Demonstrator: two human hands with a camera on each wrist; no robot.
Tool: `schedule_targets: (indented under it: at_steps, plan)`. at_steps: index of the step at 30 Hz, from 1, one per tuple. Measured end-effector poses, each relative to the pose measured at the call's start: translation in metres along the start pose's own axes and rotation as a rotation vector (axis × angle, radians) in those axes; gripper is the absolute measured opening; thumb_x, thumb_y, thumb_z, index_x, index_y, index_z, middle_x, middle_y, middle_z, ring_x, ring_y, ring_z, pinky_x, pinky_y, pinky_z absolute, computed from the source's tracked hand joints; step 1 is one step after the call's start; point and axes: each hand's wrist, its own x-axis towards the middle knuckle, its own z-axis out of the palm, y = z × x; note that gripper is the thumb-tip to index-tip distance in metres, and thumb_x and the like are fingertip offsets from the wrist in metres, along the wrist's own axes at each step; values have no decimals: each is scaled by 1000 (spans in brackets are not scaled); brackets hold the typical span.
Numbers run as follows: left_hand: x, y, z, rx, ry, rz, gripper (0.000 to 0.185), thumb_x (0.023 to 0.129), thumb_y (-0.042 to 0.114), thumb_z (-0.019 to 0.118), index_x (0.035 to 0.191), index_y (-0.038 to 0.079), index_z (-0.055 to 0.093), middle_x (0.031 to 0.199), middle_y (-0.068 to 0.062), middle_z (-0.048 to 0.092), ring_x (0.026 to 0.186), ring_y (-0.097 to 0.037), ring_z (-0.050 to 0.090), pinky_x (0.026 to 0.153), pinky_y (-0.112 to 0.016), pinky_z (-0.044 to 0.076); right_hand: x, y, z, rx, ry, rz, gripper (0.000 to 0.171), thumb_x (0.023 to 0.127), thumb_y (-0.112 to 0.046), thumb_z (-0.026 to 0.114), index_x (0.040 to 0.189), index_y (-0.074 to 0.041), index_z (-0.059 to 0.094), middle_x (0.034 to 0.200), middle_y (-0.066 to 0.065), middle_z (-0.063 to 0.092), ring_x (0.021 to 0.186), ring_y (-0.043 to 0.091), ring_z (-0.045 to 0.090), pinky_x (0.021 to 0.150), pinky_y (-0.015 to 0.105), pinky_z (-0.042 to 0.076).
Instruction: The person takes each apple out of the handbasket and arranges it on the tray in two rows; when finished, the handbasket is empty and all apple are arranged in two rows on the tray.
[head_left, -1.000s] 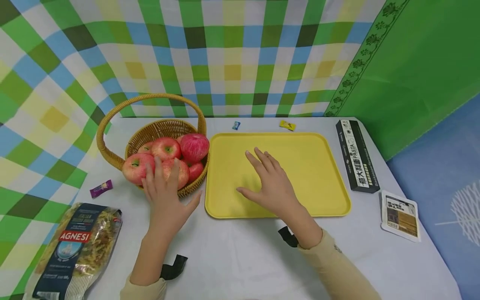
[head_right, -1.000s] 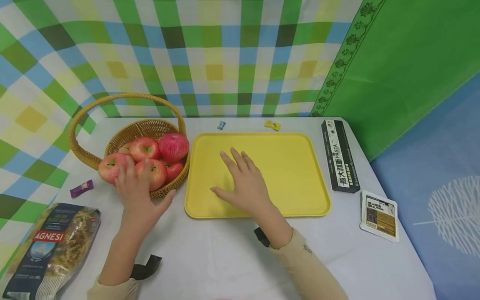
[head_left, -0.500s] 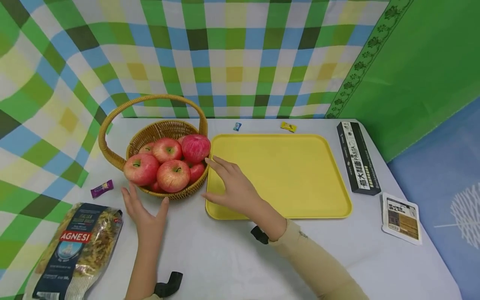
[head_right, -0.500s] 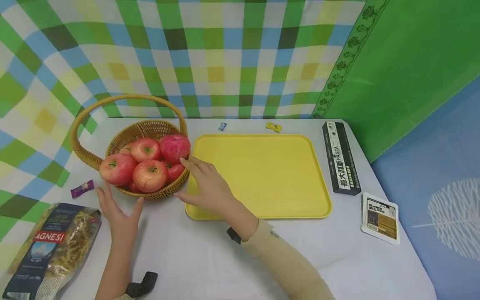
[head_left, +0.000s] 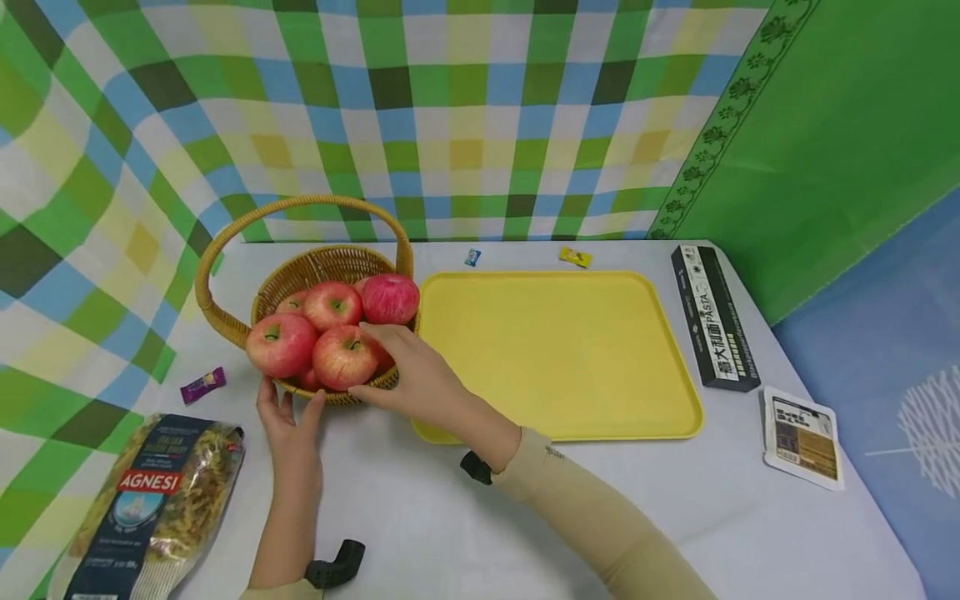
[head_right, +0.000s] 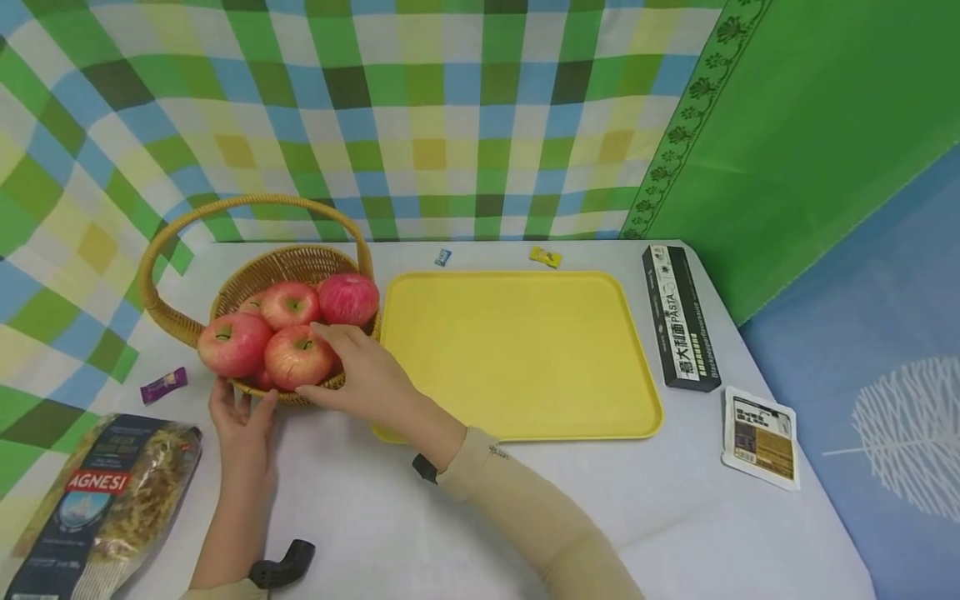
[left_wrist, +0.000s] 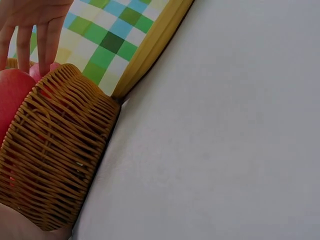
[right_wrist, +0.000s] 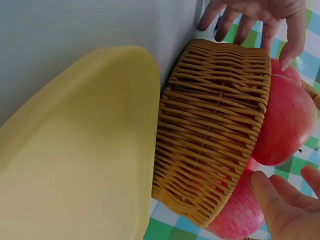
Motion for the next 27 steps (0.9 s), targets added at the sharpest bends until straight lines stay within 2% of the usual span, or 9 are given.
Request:
schedule_targets:
  at_steps: [4, 8, 18, 27]
  plan:
    - [6, -3, 3, -55, 17, 26, 82, 92, 2, 62, 152, 23, 9, 160, 2, 2, 146, -20, 2, 115, -31, 20, 6, -3, 6, 32, -15, 48, 76, 83, -51, 70, 145, -18, 41, 140, -1, 43, 128, 10, 41, 101, 32, 44]
    - [9, -3, 4, -90, 43, 18, 82, 91, -3, 61, 150, 24, 11, 160, 2, 7, 145, -20, 8, 111, -27, 29, 13, -6, 12, 52, -21, 80, 78, 82, -53, 71, 145, -17, 40, 138, 1, 44, 124, 10, 45, 97, 29, 47]
    - [9, -4, 6, -104, 50, 0, 84, 91, -2, 62, 151, 27, 10, 160, 1, 8, 145, -17, 9, 110, -26, 30, 22, -6, 21, 43, 8, 110, 80, 81, -54, 70, 143, -14, 41, 134, 2, 47, 118, 10, 48, 93, 28, 49]
    - [10, -6, 5, -102, 46, 12, 83, 90, -1, 64, 150, 26, 13, 159, 0, 11, 144, -17, 13, 110, -26, 30, 22, -7, 20, 96, 44, 139, 73, 78, -50, 75, 135, -13, 48, 127, 0, 50, 110, 9, 50, 88, 24, 50]
